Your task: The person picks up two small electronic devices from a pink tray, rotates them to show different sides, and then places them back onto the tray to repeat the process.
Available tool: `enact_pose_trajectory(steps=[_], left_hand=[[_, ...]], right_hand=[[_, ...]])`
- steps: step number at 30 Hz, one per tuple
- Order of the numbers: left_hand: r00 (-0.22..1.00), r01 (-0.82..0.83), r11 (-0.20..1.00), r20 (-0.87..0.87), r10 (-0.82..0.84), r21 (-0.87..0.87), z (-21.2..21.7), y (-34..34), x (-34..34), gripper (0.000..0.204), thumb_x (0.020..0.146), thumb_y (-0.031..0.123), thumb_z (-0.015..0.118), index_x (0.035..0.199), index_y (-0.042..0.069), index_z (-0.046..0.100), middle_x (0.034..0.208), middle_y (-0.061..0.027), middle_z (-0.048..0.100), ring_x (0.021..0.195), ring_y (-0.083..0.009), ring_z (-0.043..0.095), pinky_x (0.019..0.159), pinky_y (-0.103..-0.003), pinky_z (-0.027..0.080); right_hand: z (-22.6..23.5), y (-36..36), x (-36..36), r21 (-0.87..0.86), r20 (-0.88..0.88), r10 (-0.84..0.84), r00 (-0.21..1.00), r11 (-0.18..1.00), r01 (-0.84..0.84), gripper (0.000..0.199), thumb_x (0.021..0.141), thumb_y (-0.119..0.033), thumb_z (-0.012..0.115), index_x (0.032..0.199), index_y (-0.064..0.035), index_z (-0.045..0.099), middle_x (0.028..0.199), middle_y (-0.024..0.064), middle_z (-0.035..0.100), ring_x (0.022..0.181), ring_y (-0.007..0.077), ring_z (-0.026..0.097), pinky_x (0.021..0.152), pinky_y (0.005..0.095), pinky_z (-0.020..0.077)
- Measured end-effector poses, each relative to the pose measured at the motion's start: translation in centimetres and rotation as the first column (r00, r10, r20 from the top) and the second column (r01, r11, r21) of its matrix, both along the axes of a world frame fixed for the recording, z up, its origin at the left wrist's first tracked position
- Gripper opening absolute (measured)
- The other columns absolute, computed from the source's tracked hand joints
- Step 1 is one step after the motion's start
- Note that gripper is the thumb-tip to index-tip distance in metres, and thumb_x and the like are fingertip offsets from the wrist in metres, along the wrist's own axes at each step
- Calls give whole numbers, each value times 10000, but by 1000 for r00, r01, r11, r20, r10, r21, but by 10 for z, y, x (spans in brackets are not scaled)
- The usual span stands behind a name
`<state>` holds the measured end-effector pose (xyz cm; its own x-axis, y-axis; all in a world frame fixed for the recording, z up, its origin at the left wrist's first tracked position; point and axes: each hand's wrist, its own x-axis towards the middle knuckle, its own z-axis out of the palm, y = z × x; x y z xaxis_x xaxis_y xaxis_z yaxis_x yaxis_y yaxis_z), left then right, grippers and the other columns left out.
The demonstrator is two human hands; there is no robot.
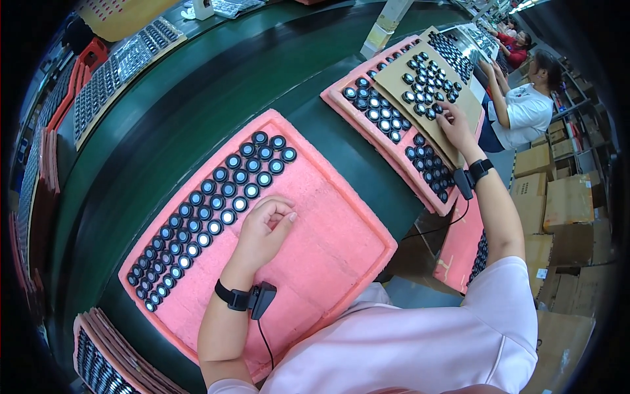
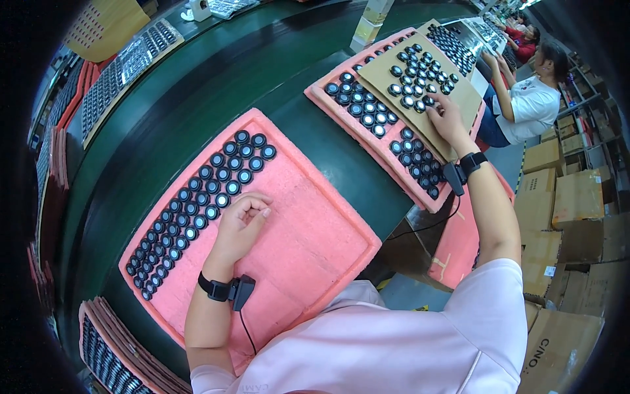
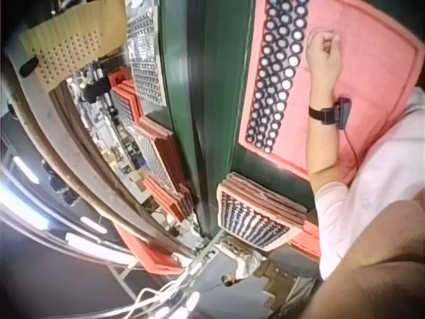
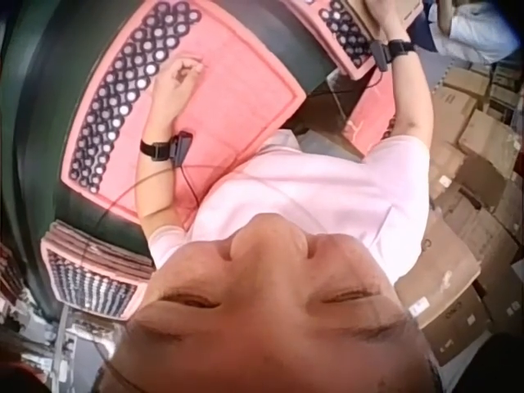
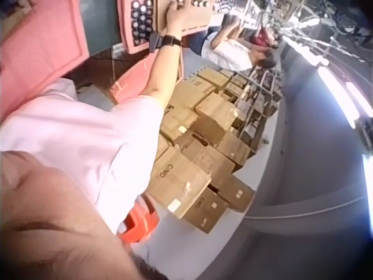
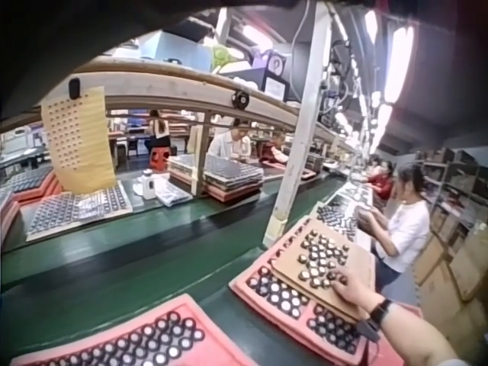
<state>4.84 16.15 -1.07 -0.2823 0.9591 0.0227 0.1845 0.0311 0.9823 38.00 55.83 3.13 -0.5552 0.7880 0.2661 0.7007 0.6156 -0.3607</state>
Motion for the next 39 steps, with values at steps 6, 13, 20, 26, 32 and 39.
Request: enact_pose_trajectory(steps=[6,13,20,26,32,39], left_hand=[[1000,7,1000,11,-8,7,0,2,1,48,863,11,638,896,-5,608,1041,-82,599,897,-133,601,768,-237,500],[1000,-1,1000,0,1,3,-2,0,0,54,862,13,638,899,-5,604,1037,-83,601,899,-134,597,769,-235,497],[997,-5,1000,77,4,13,-6,4,0,47,876,17,620,921,4,615,1047,-61,621,913,-101,567,794,-227,465],[949,67,986,314,-16,-152,27,-19,13,133,897,64,640,1009,-5,619,999,-53,644,885,-109,597,778,-243,487],[804,18,994,592,48,-105,61,-80,10,213,894,46,649,1084,-23,583,923,-29,630,814,-84,596,695,-237,502],[832,-238,963,485,268,-124,59,-149,5,221,893,-20,617,1110,-28,573,1020,-63,635,885,-93,613,734,-243,516]], right_hand=[[-2,4,6,-23,-88,-20,996,1000,18,286,863,-91,649,1140,-44,594,1005,95,631,866,189,602,780,310,498],[7,-20,-21,-52,-93,54,994,997,-59,312,844,-82,670,1140,-40,584,1016,68,618,869,161,590,760,281,492],[22,-65,-42,-116,-186,27,982,992,-50,375,817,-58,687,1175,-41,578,1013,46,612,832,115,569,731,250,474],[67,-226,-128,-245,-244,638,730,688,-683,388,736,-18,740,1102,-39,614,1034,83,612,900,214,605,793,301,491],[57,-302,-200,-264,-361,816,452,375,-889,374,712,-16,753,1066,-50,639,1028,109,625,930,263,617,792,358,511],[43,-337,-244,-390,-633,703,325,74,-918,418,719,8,764,1109,-34,620,1012,85,620,918,214,615,788,325,502]])
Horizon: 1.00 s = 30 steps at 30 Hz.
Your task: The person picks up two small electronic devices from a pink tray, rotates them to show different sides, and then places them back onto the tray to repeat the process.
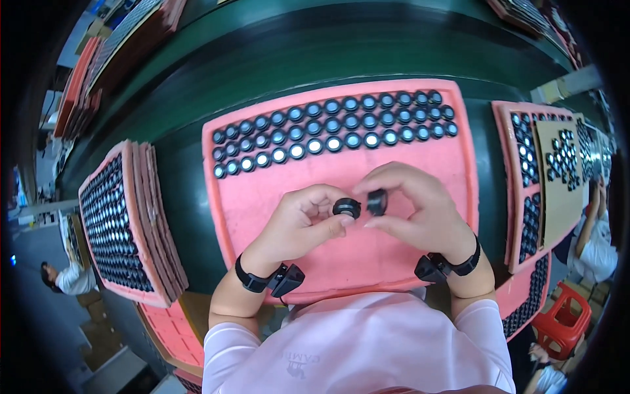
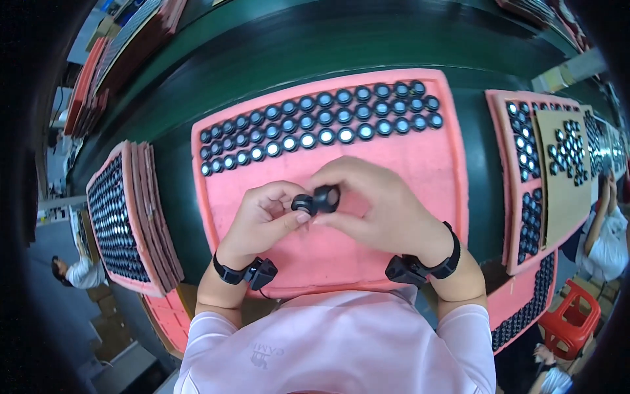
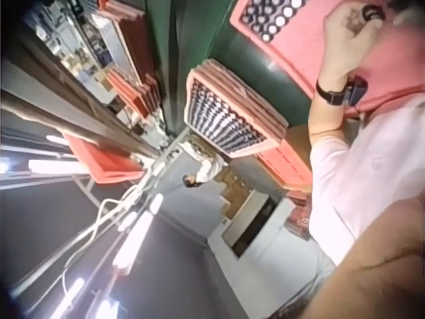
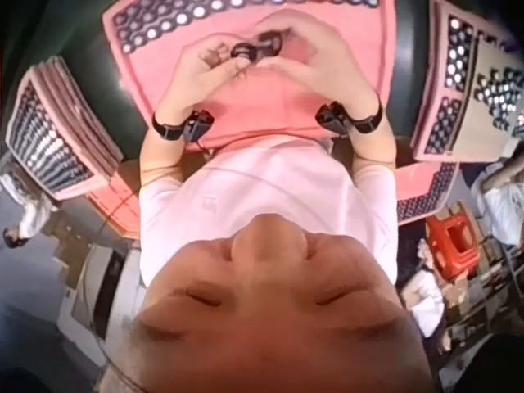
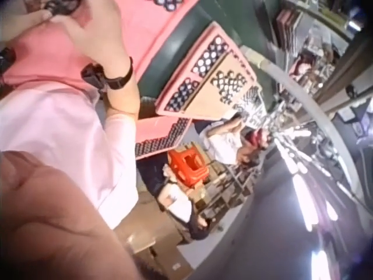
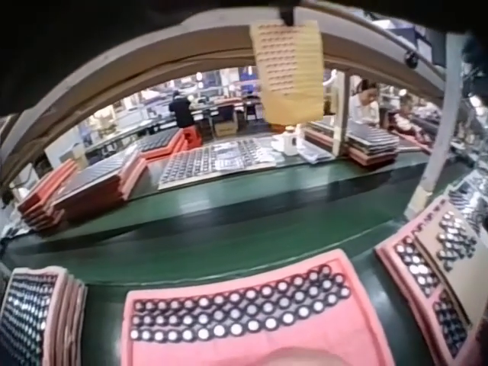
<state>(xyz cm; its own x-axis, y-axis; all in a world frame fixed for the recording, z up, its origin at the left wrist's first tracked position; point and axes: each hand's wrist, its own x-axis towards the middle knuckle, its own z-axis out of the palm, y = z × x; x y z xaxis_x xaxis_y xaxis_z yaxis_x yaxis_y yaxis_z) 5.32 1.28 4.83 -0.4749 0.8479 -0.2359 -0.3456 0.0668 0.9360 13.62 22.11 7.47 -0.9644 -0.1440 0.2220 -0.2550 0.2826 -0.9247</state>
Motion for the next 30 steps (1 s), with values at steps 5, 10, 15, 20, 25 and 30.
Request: enact_pose_trajectory(steps=[5,10,15,20,25,30], left_hand=[[972,-191,977,-118,201,94,-14,-4,8,239,868,-50,624,1103,-20,595,1047,-77,628,909,-110,615,764,-245,510],[814,-169,969,-528,241,182,-22,-7,0,254,806,-90,653,1049,-21,628,1037,-119,598,944,-178,619,785,-290,526],[808,-154,977,-551,209,145,-22,-13,3,277,782,-97,669,1047,-27,632,1067,-133,569,980,-202,604,812,-300,523],[798,-157,971,-556,232,180,-24,-12,5,291,782,-86,677,1063,-31,630,1059,-137,566,962,-206,604,842,-314,516],[807,-135,969,-545,228,205,-24,-13,5,304,772,-68,694,1067,-39,627,1095,-154,553,990,-218,593,858,-325,512],[791,-233,944,-518,324,235,-20,-9,10,368,710,-58,701,1068,13,659,1053,-137,615,1016,-245,604,875,-342,494]], right_hand=[[-37,-7,1,-424,275,-62,959,888,179,464,747,18,765,1166,0,565,999,56,588,887,143,585,797,265,470],[-46,-17,6,-546,333,0,943,816,192,401,784,42,727,1139,2,546,994,68,569,877,137,576,796,256,470],[-59,-23,6,-494,63,-40,997,867,66,277,818,54,682,1042,-19,535,1001,116,577,896,182,595,772,292,504],[-54,-20,8,-272,-38,-72,997,960,59,235,831,55,665,992,-29,517,1004,138,580,907,210,604,756,312,521],[-54,-18,9,-274,-54,-74,996,960,56,285,806,35,697,1027,-23,527,1031,146,578,938,211,598,805,321,510],[-52,-13,10,-148,-115,-64,991,988,47,350,773,14,731,1060,-30,535,1121,164,548,990,221,591,849,334,495]])
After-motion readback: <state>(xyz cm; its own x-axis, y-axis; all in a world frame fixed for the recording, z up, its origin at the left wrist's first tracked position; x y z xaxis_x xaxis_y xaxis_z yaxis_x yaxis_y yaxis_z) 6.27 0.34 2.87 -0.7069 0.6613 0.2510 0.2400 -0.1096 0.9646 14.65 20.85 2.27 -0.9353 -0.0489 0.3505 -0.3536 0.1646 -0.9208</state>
